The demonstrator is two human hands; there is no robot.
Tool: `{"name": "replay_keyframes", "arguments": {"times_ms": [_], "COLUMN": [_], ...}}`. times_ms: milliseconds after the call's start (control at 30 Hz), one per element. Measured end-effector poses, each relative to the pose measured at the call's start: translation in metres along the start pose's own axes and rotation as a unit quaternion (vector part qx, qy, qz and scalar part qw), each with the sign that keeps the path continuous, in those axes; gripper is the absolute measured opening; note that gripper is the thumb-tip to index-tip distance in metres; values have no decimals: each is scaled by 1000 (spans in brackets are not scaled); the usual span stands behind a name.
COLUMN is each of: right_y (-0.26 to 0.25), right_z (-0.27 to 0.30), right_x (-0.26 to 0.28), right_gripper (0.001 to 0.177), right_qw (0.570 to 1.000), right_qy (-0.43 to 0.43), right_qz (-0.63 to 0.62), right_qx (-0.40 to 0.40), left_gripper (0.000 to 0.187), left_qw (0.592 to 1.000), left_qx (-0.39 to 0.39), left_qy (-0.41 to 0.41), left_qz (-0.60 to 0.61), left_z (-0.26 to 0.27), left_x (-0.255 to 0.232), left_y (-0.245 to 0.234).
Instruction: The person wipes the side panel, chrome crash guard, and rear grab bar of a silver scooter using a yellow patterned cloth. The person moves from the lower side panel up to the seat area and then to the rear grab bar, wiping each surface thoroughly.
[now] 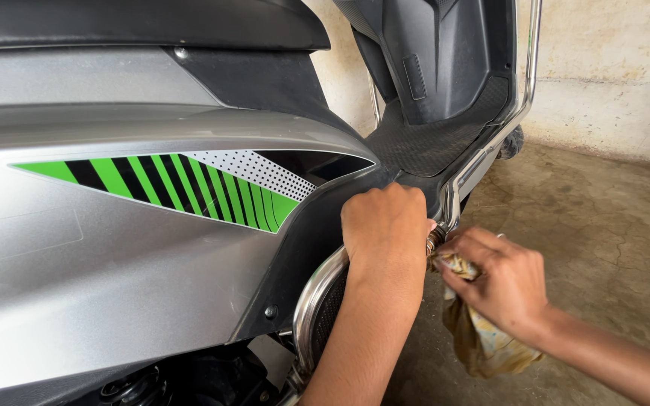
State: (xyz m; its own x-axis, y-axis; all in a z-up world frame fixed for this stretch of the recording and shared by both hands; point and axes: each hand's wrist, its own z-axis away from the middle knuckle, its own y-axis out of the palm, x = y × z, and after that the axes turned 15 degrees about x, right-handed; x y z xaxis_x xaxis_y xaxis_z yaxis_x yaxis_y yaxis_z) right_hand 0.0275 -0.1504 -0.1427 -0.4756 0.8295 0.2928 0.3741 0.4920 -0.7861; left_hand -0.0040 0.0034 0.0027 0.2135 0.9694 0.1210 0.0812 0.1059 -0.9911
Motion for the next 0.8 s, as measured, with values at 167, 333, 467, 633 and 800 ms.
{"name": "replay_keyframes", "arguments": {"times_ms": [167, 333, 467, 633, 800], "right_y": [10, 14, 9, 10, -1], "right_z": [14, 9, 1, 10, 10], "right_x": [7, -16, -26, -12, -3], "right_gripper": [17, 17, 19, 20, 24], "right_qw": [991, 984, 988, 983, 978], "right_qy": [-111, -157, -88, -152, -162], "right_qz": [37, 80, 126, 107, 128], "right_qx": [-58, -33, 16, 11, -5], "left_gripper": [34, 38, 38, 37, 29], "left_qw": [1000, 999, 999, 1000, 998], "left_qx": [-18, 41, 34, 12, -59], "left_qy": [-2, -8, -1, -6, 12], "left_qz": [-6, -6, -10, -1, -5], "left_z": [-2, -1, 3, -1, -2], "left_x": [-2, -3, -2, -2, 0], "left_y": [0, -4, -4, -7, 5]}}
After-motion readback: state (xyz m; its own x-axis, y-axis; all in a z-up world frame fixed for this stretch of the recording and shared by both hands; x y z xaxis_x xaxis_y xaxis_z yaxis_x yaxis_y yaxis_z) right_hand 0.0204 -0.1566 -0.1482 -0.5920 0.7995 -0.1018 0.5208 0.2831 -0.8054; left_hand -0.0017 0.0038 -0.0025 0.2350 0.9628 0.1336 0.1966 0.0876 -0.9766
